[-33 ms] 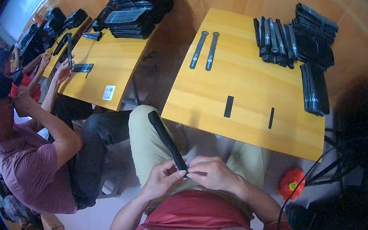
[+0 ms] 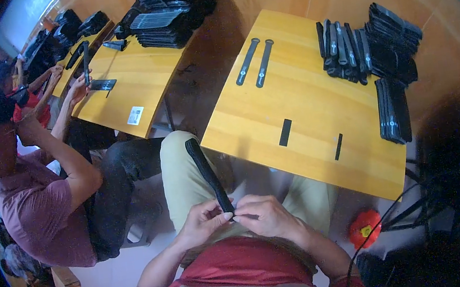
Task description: Assembling and inspecting black watch straps at a workstation in a manufacturing environment.
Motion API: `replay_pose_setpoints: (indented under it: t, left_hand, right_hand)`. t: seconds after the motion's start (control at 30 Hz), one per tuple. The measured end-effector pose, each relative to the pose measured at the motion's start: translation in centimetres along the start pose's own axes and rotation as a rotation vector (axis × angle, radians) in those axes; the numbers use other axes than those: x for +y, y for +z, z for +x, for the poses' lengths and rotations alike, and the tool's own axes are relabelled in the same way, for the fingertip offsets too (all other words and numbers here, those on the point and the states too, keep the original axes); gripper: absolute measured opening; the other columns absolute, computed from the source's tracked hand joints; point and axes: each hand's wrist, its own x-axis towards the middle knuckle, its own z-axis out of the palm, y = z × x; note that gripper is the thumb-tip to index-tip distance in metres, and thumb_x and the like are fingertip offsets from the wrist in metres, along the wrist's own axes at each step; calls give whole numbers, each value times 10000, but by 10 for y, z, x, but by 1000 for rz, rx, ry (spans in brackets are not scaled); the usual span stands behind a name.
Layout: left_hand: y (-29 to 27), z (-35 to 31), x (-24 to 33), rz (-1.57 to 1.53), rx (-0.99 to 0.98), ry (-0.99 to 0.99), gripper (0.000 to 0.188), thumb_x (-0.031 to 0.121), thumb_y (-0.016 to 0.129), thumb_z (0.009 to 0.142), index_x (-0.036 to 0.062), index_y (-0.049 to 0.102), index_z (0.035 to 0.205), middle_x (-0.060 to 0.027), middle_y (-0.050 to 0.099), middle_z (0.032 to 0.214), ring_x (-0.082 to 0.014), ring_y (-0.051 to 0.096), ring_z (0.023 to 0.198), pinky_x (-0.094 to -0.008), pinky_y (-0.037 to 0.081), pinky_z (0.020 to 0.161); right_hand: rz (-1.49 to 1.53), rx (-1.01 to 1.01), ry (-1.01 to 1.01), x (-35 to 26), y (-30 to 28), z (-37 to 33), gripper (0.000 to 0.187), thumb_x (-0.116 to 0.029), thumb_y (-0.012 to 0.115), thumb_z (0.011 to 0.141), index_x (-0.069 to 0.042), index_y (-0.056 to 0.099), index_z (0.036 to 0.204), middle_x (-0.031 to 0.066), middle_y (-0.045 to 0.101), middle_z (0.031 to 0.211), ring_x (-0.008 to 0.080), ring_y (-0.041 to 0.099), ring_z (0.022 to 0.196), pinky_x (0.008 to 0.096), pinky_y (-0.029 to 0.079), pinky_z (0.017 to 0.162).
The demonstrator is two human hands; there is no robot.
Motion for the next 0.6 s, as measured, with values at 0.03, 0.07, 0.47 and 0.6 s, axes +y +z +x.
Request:
replay_pose_setpoints:
  t: [0.03, 0.07, 0.47, 0.6]
  left_hand:
    - [-1, 0, -1, 36, -4, -23, 251, 95, 634, 957, 8, 629, 1192, 29, 591, 871, -21, 507, 738, -195, 429, 615]
    - [-1, 0, -2, 71, -8, -47, 228, 93, 636, 955, 9, 640, 1167, 27, 592, 875, -24, 514, 744, -200, 438, 625]
    - [4, 1, -8, 199, 45, 25, 198, 75, 686, 912, -11, 657, 1088, -58, 617, 887, -86, 600, 802, -264, 503, 682]
    - [4, -1, -20, 203, 73, 23, 197, 65, 685, 908, -9, 656, 1089, -54, 607, 869, -82, 586, 773, -260, 498, 666]
  right_hand:
    - [-7, -7, 5, -1, 0, 0, 101, -33, 721, 791, 15, 704, 878, 145, 681, 888, 288, 687, 785, 355, 552, 685]
    - [-14, -14, 10, -2, -1, -1, 99, -32, 717, 790, 15, 704, 877, 145, 679, 889, 289, 685, 782, 357, 551, 683]
    - [-240, 25, -134, 4, 10, -8, 121, -10, 746, 708, -10, 675, 806, 106, 656, 860, 264, 671, 711, 343, 551, 605]
    - [-274, 50, -151, 3, 14, -9, 123, 1, 736, 699, -14, 663, 797, 98, 652, 856, 258, 671, 711, 339, 553, 601]
